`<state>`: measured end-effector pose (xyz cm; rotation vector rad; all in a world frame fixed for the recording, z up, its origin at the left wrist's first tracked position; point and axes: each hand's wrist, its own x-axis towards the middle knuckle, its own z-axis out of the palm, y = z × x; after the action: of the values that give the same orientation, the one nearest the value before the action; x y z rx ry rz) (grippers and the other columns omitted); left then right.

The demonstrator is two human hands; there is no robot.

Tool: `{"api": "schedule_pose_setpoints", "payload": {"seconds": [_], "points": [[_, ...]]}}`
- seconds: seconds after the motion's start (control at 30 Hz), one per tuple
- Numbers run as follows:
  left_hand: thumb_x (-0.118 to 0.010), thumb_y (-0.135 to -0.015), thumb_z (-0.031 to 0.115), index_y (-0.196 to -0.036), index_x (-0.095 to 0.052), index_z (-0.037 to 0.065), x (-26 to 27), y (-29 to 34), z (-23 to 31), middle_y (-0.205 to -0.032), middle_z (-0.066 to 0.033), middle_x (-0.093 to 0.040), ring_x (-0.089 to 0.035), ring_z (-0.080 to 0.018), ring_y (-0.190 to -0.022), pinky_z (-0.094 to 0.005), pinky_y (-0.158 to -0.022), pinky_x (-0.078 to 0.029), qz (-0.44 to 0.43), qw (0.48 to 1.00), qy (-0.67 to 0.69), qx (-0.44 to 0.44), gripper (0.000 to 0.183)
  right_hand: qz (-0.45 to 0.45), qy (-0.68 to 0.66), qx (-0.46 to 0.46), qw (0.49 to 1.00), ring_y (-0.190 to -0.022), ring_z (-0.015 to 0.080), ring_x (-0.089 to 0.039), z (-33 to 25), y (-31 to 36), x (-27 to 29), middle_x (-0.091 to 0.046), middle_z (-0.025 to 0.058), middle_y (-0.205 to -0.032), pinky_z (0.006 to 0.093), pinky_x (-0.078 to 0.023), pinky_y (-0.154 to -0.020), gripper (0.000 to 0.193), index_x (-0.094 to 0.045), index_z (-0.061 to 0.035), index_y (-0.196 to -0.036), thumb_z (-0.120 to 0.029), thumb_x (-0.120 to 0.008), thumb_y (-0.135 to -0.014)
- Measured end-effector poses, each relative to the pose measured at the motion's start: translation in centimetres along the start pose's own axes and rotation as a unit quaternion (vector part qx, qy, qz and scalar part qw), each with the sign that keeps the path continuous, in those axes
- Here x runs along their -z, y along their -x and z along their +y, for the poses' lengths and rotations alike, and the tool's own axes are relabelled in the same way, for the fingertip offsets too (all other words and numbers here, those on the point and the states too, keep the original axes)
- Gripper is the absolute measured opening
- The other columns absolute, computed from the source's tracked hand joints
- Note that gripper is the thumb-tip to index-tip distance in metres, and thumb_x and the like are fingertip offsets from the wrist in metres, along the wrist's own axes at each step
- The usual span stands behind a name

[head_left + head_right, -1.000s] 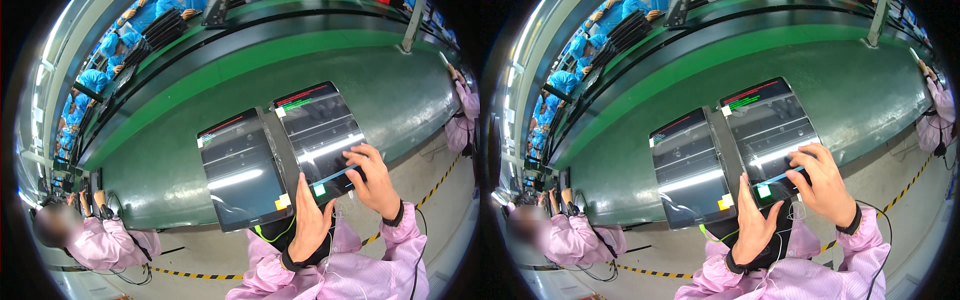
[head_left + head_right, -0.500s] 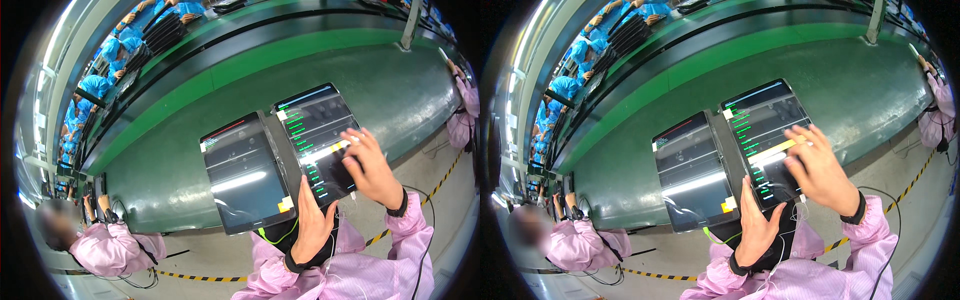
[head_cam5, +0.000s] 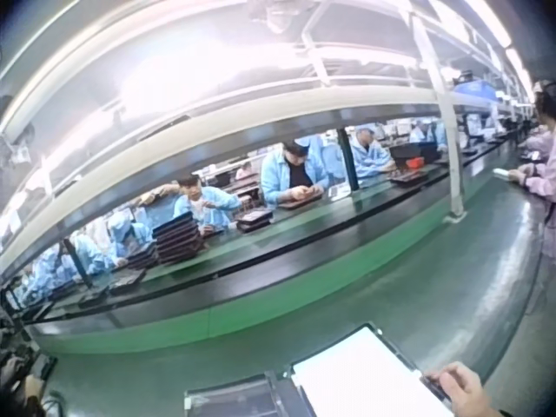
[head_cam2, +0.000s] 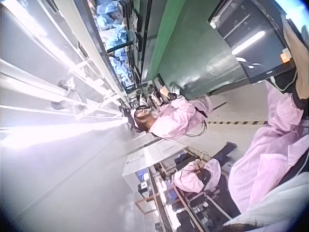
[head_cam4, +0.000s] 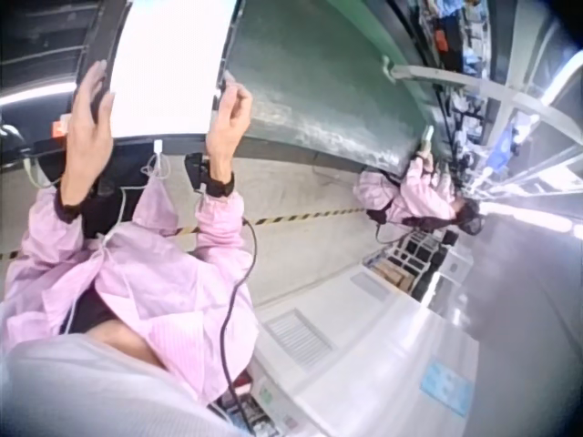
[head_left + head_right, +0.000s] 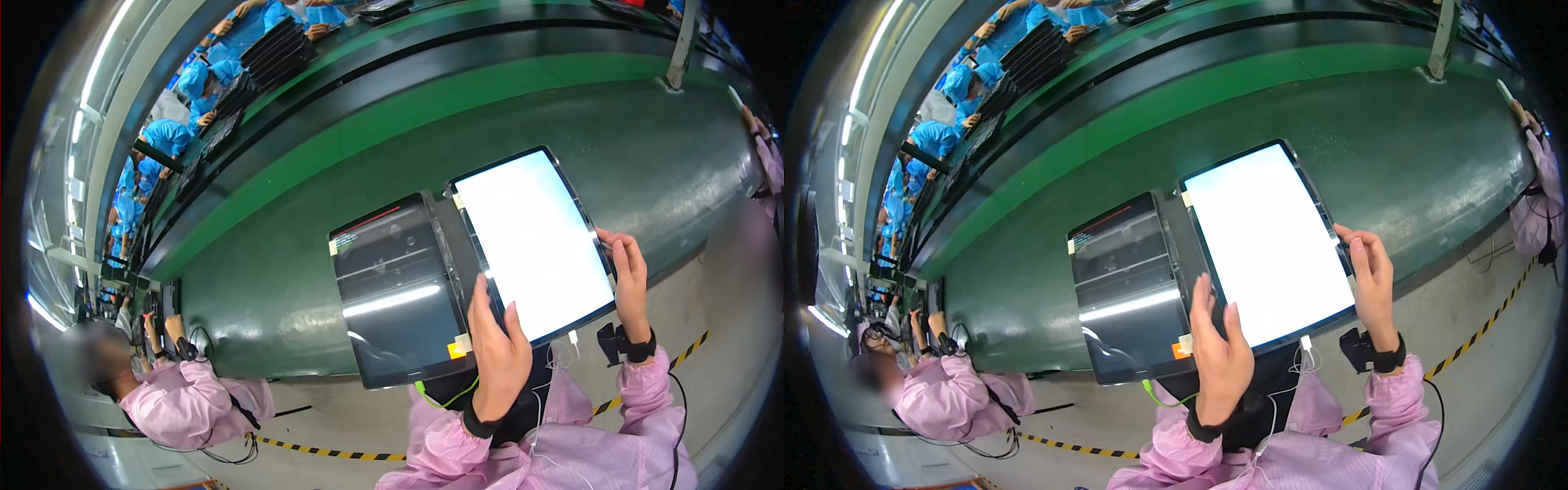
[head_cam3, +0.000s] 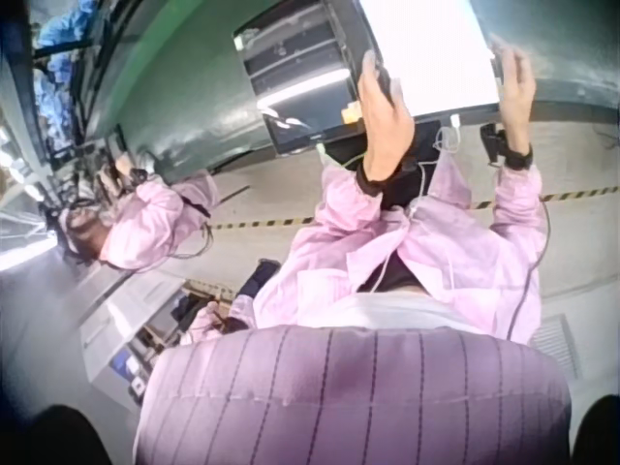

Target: Testing tablet device functionality and screen output at an electronics assembly line.

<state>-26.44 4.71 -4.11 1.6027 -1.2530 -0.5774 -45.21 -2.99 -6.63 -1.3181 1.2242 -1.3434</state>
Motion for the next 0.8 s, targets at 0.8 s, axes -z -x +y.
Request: {"api": "schedule_pose_setpoints", "payload": {"seconds": [0.8], "points": [[-0.040,-0.087,-0.004,-0.124,-0.037,-0.009,-1.5,-2.6,-1.0,-0.119,-0.0224,-0.050,-0.052,-0.0230,-0.108,-0.0281,-0.088,-0.041,0.089,0.994,0.042,0.057,0.037,0.015,0.005,0.045,0.999,-0.091,0.0136,-0.054,-0.2,0.6,0.2,-0.059,0.0158,-0.107,0.0265,-0.041,-0.082,0.023,-0.050,-0.0005,-0.095,-0.019,-0.036,-0.094]]}}
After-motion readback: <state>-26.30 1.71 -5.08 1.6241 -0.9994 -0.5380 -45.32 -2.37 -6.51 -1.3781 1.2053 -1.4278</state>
